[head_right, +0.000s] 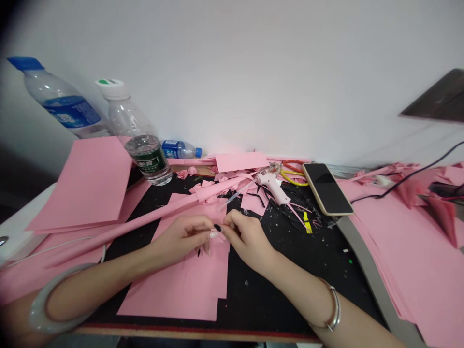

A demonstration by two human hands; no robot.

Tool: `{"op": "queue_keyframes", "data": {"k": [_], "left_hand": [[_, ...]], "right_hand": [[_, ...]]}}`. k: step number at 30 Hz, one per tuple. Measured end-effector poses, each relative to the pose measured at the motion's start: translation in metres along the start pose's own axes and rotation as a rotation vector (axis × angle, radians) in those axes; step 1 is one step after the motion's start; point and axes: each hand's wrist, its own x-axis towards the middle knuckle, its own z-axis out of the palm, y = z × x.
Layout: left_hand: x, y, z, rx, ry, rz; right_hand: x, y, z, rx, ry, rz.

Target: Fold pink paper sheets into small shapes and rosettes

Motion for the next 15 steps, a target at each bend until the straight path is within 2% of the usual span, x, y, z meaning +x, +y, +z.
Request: {"op": "queue_keyframes", "data": {"k": [4, 7, 10, 15], "left_hand": [[-0.0008, 0.0018, -0.0031, 0.170, 0.121, 0.117], [-0.0007, 0.0032, -0.0053, 0.131, 0.198, 0.191], [-0.0008, 0.0048, -0.0063, 0.098, 0.184, 0.193], [-0.0007, 0.0084, -0.0052, 0.251, 0.179, 0.207]], "right_hand": [[-0.0002, -0.0022, -0.0021, 0.042, -0.007, 0.076], [0.0000, -0.0030, -0.0029, 0.094, -0.063, 0.118], [0.0002, -0.0015, -0.0011, 0.184, -0.070, 0.148], [0.0020, 0.0011, 0.0020, 0.418, 0.032, 0.222]]}}
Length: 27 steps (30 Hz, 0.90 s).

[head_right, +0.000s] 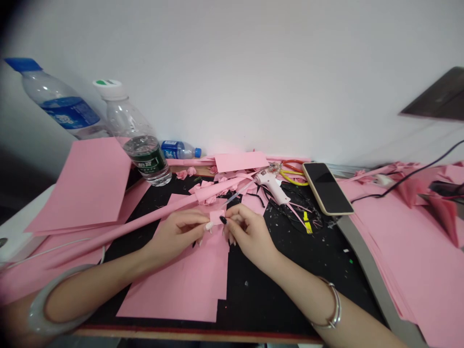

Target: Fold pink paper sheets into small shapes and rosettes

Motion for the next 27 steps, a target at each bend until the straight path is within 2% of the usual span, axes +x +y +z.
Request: {"op": "queue_keyframes", "data": {"k": [7, 12, 17, 22, 27], "left_hand": [[0.000, -0.002, 0.001, 0.083, -0.055, -0.039], [0.001, -0.003, 0.000, 0.075, -0.024, -0.014], [0.000, -0.009, 0.002, 0.074, -0.009, -0.033], [-0.003, -0.009, 0.004, 0.044, 0.000, -0.051], [-0.004, -0.006, 0.004, -0.019, -0.025, -0.113]], "right_hand": [[0.001, 0.000, 0.001, 0.012, -0.027, -0.025], [0.000, 0.000, 0.001, -0.067, -0.063, -0.062], [0.001, 0.000, -0.001, -0.179, -0.044, -0.076], [-0.001, -0.001, 0.000, -0.377, 0.008, -0.186], [-0.002, -0.001, 0.001, -0.428, 0.032, -0.263]]}}
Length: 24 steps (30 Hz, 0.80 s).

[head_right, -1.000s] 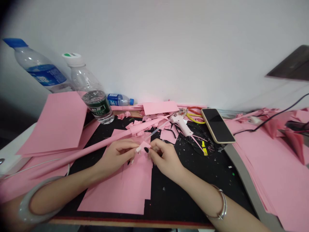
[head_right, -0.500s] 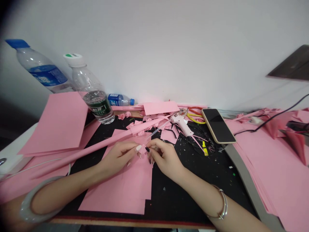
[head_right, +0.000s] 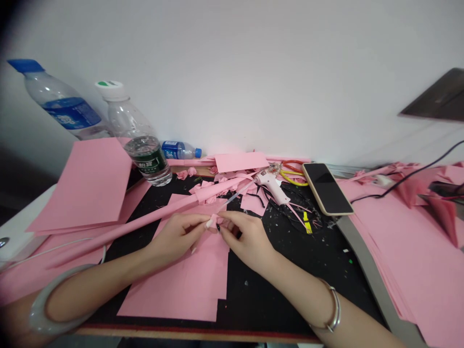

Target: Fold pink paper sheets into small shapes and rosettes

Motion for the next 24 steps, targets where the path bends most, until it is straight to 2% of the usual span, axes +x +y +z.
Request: {"op": "queue_keyframes", "data": {"k": [7, 15, 19, 24], "left_hand": [[0.0017, -0.0020, 0.0009, -0.115, 0.015, -0.022], [-0.0001, -0.0026, 0.0033, -0.132, -0.002, -0.005], [0.0005, -0.0014, 0.0046, -0.152, -0.005, -0.020], [0.0030, 0.0047, 0.0043, -0.284, -0.084, -0.128]], "right_hand": [[-0.0002, 0.0006, -0.0009, 0.004, -0.012, -0.019], [-0.0020, 0.0019, 0.0011, 0.096, 0.046, 0.100], [0.0017, 0.0005, -0.0004, 0.161, 0.072, 0.052], [0.0030, 0.0000, -0.0007, 0.200, 0.042, -0.007]]}}
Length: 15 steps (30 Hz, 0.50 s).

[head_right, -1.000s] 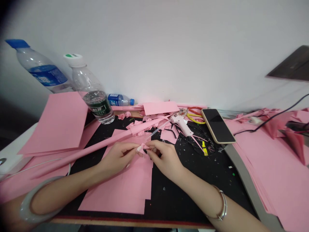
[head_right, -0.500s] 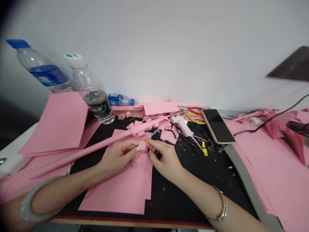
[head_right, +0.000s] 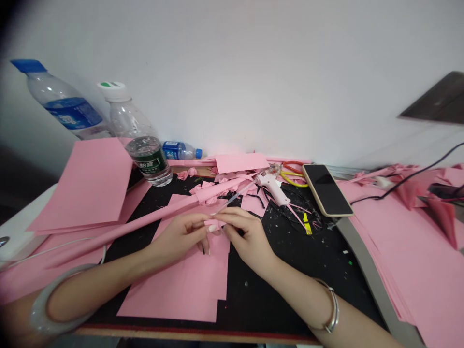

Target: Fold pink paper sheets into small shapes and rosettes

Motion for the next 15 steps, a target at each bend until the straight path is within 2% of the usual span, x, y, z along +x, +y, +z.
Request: {"op": "queue_keyframes", "data": {"k": [6, 15], "left_hand": [[0.0006, 0.0027, 0.0008, -0.067, -0.011, -0.041], [0.0025, -0.0043, -0.0013, -0.232, -0.018, -0.070]], "right_hand": [[-0.0035, -0.0010, 0.0025, -0.039, 0.097, 0.005], [-0.0053, -0.0001, 0.0007, -0.248, 0.008, -0.143]]}}
